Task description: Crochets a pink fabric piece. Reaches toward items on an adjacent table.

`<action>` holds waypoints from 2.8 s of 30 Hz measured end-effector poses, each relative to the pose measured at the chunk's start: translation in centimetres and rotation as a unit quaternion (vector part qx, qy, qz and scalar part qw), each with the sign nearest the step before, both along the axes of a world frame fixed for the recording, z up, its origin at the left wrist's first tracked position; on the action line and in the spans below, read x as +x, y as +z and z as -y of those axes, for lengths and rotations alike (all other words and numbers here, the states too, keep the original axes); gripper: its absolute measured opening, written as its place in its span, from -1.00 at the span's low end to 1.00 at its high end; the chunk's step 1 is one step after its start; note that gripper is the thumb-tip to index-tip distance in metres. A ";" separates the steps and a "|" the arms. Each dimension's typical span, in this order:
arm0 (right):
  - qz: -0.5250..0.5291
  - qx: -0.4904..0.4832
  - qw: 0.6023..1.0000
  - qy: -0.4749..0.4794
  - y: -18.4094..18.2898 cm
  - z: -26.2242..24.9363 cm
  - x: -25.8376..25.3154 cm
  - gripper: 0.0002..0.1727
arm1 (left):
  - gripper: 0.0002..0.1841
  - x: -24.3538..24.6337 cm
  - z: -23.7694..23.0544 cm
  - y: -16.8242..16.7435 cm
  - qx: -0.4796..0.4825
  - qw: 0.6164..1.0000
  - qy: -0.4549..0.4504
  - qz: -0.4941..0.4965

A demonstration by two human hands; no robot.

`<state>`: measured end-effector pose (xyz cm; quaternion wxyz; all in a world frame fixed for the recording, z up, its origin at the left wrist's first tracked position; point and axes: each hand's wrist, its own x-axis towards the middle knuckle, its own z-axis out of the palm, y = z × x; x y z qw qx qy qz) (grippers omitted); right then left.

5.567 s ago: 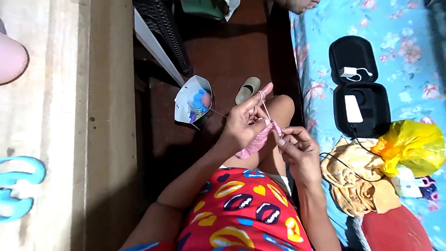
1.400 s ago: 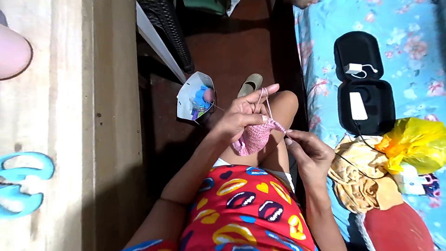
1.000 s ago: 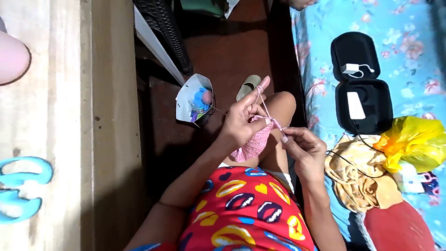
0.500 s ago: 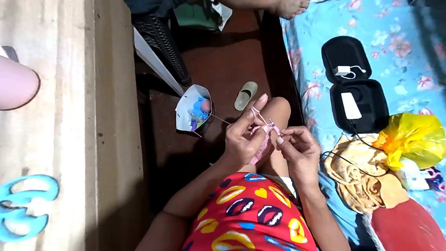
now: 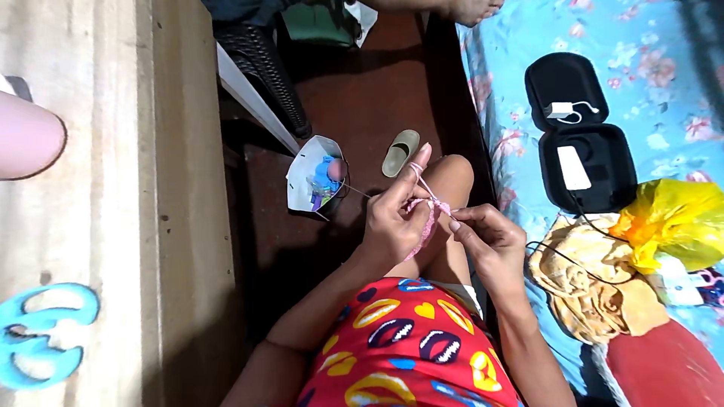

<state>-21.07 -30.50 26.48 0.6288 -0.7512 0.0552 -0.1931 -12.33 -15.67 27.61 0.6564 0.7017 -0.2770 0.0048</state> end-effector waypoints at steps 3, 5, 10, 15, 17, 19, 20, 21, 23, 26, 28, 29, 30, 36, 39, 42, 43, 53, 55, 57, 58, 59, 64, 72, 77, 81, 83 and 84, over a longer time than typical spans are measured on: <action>-0.032 0.021 0.999 0.005 0.5 0.0 0.3 -0.85 | -0.48 -0.2 0.4 -1.1 0.063 0.984 0.056 0.157; -0.079 0.112 0.990 0.026 0.9 0.1 0.6 -0.84 | -0.57 -0.5 0.5 -1.5 0.082 0.968 0.077 0.224; -0.095 0.313 0.943 0.058 0.6 -0.1 0.4 -0.78 | -0.58 -0.6 0.5 -1.4 -0.009 0.988 0.040 0.149; 0.057 -0.103 0.990 -0.071 -1.2 -1.0 -0.6 -0.89 | -0.40 -0.5 0.2 -0.7 -0.075 0.997 -0.025 -0.026; 0.091 -0.215 0.966 -0.108 -1.6 -1.0 -0.6 -0.85 | -0.40 -0.4 0.1 -0.4 -0.072 0.996 -0.031 -0.046; 0.108 -0.268 0.949 -0.126 -1.6 -1.0 -0.6 -0.85 | -0.41 -0.2 -0.1 0.0 -0.077 0.994 -0.043 -0.069; 0.115 -0.278 0.945 -0.129 -1.7 -1.0 -0.5 -0.85 | -0.42 0.0 -0.3 0.2 -0.076 0.992 -0.049 -0.085; 0.121 -0.285 0.942 -0.128 -1.7 -0.9 -0.5 -0.85 | -0.43 0.2 -0.5 0.3 -0.071 0.991 -0.057 -0.101; 0.125 -0.292 0.941 -0.118 -1.9 -0.6 -0.6 -0.84 | -0.47 0.7 -0.8 0.6 -0.067 0.988 -0.075 -0.121; 0.120 -0.301 0.941 -0.096 -2.0 -0.2 -0.8 -0.81 | -0.54 1.9 -0.9 -0.1 -0.100 0.980 -0.111 -0.130; 0.117 -0.294 0.945 -0.077 -1.9 0.0 -0.9 -0.80 | -0.55 2.4 -1.1 -0.5 -0.114 0.972 -0.129 -0.157; 0.115 -0.289 0.948 -0.069 -1.9 0.1 -0.9 -0.79 | -0.55 2.7 -1.3 -0.9 -0.121 0.967 -0.142 -0.176; 0.113 -0.281 0.951 -0.060 -1.9 0.2 -0.9 -0.79 | -0.55 2.9 -1.7 -1.8 -0.137 0.958 -0.160 -0.195; 0.069 -0.108 0.992 -0.002 -1.7 0.5 -1.0 -0.76 | -0.51 2.6 -1.4 -0.2 -0.141 0.924 -0.169 -0.311; 0.047 -0.056 0.997 0.003 -1.6 0.4 -0.9 -0.74 | -0.51 2.8 -1.4 -0.3 -0.142 0.926 -0.181 -0.300; 0.037 -0.066 0.997 -0.001 -1.6 0.4 -0.8 -0.74 | -0.46 2.9 -1.4 -0.7 -0.124 0.944 -0.184 -0.243; 0.036 -0.074 0.997 -0.004 -1.7 0.4 -0.8 -0.73 | -0.41 2.8 -1.4 -0.5 -0.111 0.949 -0.176 -0.236; -0.024 0.044 0.999 0.003 -0.5 -0.7 -0.5 -0.77 | -0.38 -0.1 -0.3 0.0 0.016 0.999 -0.015 -0.029; 0.002 -0.050 0.999 -0.021 -0.2 -1.1 -0.2 -0.86 | -0.51 -0.4 0.2 -0.7 0.041 0.995 0.025 0.088; -0.016 -0.015 1.000 -0.021 0.4 -1.3 0.0 -0.89 | -0.63 -0.7 0.5 -1.4 0.044 0.985 0.050 0.160; -0.039 0.061 0.997 -0.009 0.6 -1.2 0.2 -0.85 | -0.67 -0.8 0.6 -1.6 0.032 0.984 0.052 0.169; -0.058 0.161 0.985 0.007 0.8 -1.0 0.3 -0.80 | -0.68 -1.0 0.7 -1.6 0.013 0.986 0.043 0.159; 0.002 0.139 0.990 -0.037 0.0 -1.5 -0.1 -0.76 | -0.54 -1.1 0.8 -1.1 -0.147 0.988 -0.017 -0.043; 0.130 -0.265 0.944 -0.146 -1.5 -1.5 -0.2 -0.85 | -0.59 -0.5 0.6 -0.9 -0.192 0.975 -0.030 -0.107; 0.141 -0.374 0.899 -0.176 -1.5 -1.5 -0.3 -0.84 | -0.61 -0.2 0.1 -0.8 -0.173 0.978 -0.040 -0.106; 0.104 -0.239 0.956 -0.131 -1.3 -1.2 -0.4 -0.86 | -0.68 0.1 0.0 -0.3 -0.137 0.984 -0.065 -0.094; 0.038 -0.023 0.996 -0.079 -0.5 -1.1 -0.5 -0.86 | -0.64 0.0 0.3 -0.2 -0.133 0.984 -0.064 -0.100; 0.010 0.065 0.996 -0.063 -0.2 -1.0 -0.3 -0.82 | -0.58 -0.1 0.3 -0.2 -0.131 0.983 -0.063 -0.109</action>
